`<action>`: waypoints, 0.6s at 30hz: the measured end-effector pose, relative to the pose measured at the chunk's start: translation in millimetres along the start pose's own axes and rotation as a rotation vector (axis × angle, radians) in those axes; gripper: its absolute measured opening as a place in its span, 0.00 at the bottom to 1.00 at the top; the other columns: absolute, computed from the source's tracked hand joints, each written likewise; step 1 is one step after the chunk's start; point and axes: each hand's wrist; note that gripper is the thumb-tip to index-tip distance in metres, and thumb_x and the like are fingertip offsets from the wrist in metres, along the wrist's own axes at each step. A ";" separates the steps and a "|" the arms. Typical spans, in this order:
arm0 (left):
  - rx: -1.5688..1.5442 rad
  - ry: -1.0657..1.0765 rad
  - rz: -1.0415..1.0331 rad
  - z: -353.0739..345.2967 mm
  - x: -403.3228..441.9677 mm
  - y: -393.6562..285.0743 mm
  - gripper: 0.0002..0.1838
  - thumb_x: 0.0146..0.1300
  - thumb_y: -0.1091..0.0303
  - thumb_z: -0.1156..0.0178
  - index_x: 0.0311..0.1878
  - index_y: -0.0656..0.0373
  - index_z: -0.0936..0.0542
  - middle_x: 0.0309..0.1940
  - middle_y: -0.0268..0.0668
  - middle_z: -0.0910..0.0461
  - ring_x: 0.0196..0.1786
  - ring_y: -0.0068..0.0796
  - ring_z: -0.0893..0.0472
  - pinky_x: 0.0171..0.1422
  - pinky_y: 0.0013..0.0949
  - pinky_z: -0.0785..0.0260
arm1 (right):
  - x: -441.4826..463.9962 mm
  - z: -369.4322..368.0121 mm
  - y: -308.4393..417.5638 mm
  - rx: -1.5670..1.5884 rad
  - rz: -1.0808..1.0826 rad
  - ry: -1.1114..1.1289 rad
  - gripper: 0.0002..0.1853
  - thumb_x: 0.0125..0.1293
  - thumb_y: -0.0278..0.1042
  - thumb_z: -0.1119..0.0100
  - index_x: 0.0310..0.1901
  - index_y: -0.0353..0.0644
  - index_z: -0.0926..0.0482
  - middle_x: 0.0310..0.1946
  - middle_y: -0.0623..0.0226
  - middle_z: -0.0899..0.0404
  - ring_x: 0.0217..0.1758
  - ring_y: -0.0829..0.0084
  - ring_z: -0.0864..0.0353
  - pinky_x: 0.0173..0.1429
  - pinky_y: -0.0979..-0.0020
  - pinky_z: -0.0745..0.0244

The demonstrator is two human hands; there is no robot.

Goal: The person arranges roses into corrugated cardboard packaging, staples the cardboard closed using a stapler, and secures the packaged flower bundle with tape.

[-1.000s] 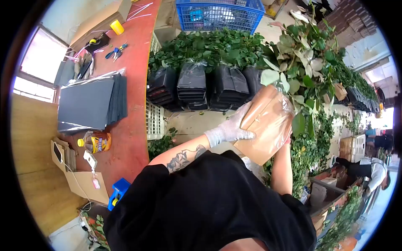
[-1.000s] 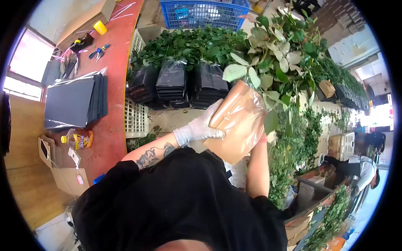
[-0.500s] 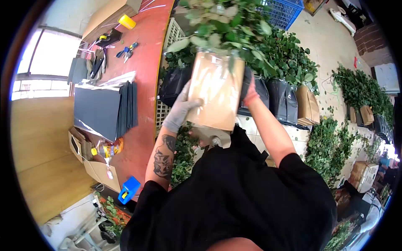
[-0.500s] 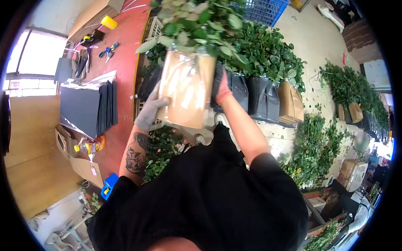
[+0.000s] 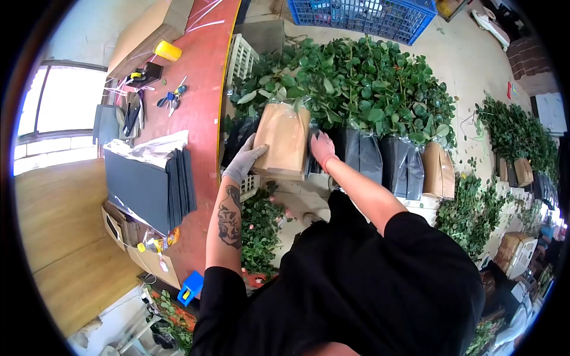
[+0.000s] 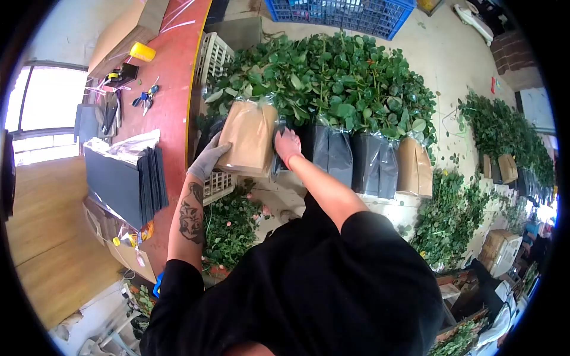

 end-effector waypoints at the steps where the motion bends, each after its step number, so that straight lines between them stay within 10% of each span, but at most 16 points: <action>1: 0.055 -0.014 -0.028 -3.2 2.4 -4.3 0.36 0.62 0.68 0.38 0.70 0.63 0.43 0.60 0.40 0.29 0.59 0.28 0.27 0.64 0.29 0.35 | -7.4 5.7 -1.9 0.002 0.000 0.018 0.22 0.67 0.48 0.56 0.52 0.40 0.25 0.48 0.48 0.22 0.57 0.56 0.25 0.61 0.59 0.32; 8: 0.250 -0.012 -0.088 -9.5 7.5 -13.5 0.40 0.59 0.67 0.35 0.70 0.69 0.45 0.66 0.46 0.36 0.66 0.33 0.34 0.70 0.32 0.43 | -54.8 43.3 -22.8 0.477 0.112 -0.050 0.17 0.63 0.37 0.46 0.51 0.39 0.24 0.48 0.55 0.20 0.54 0.58 0.22 0.59 0.65 0.29; 10: 0.920 -0.263 -0.228 -11.9 5.8 -18.7 0.44 0.56 0.66 0.34 0.71 0.67 0.47 0.67 0.54 0.39 0.68 0.45 0.36 0.71 0.37 0.43 | -92.7 74.1 -31.3 0.558 0.204 -0.117 0.15 0.64 0.30 0.48 0.51 0.38 0.23 0.48 0.57 0.20 0.53 0.62 0.21 0.60 0.69 0.30; 12: 0.861 -0.434 -0.575 -22.7 -14.4 -23.0 0.40 0.56 0.67 0.35 0.69 0.65 0.42 0.67 0.55 0.41 0.70 0.49 0.42 0.74 0.41 0.49 | -125.9 84.2 -70.6 0.492 0.272 -0.175 0.15 0.65 0.25 0.52 0.53 0.36 0.25 0.48 0.63 0.20 0.52 0.70 0.23 0.58 0.73 0.31; 16: 0.482 -0.471 -1.046 -52.7 -78.0 -25.5 0.32 0.56 0.72 0.39 0.65 0.65 0.37 0.67 0.51 0.41 0.70 0.45 0.42 0.74 0.40 0.51 | -242.4 76.2 -158.7 0.982 -0.293 -0.351 0.15 0.70 0.37 0.49 0.52 0.38 0.23 0.40 0.72 0.21 0.39 0.81 0.24 0.47 0.77 0.28; 18: 0.157 -0.057 -1.061 -71.9 -101.0 5.6 0.31 0.57 0.74 0.40 0.64 0.64 0.36 0.64 0.49 0.36 0.66 0.42 0.35 0.71 0.39 0.46 | -323.5 47.2 -215.9 0.827 -0.444 -0.483 0.14 0.66 0.43 0.44 0.45 0.41 0.21 0.30 0.77 0.25 0.31 0.84 0.29 0.35 0.79 0.33</action>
Point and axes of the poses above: each hand's wrist, its own x-axis towards the middle knuckle, its own z-axis out of the back of the hand, y = z × x
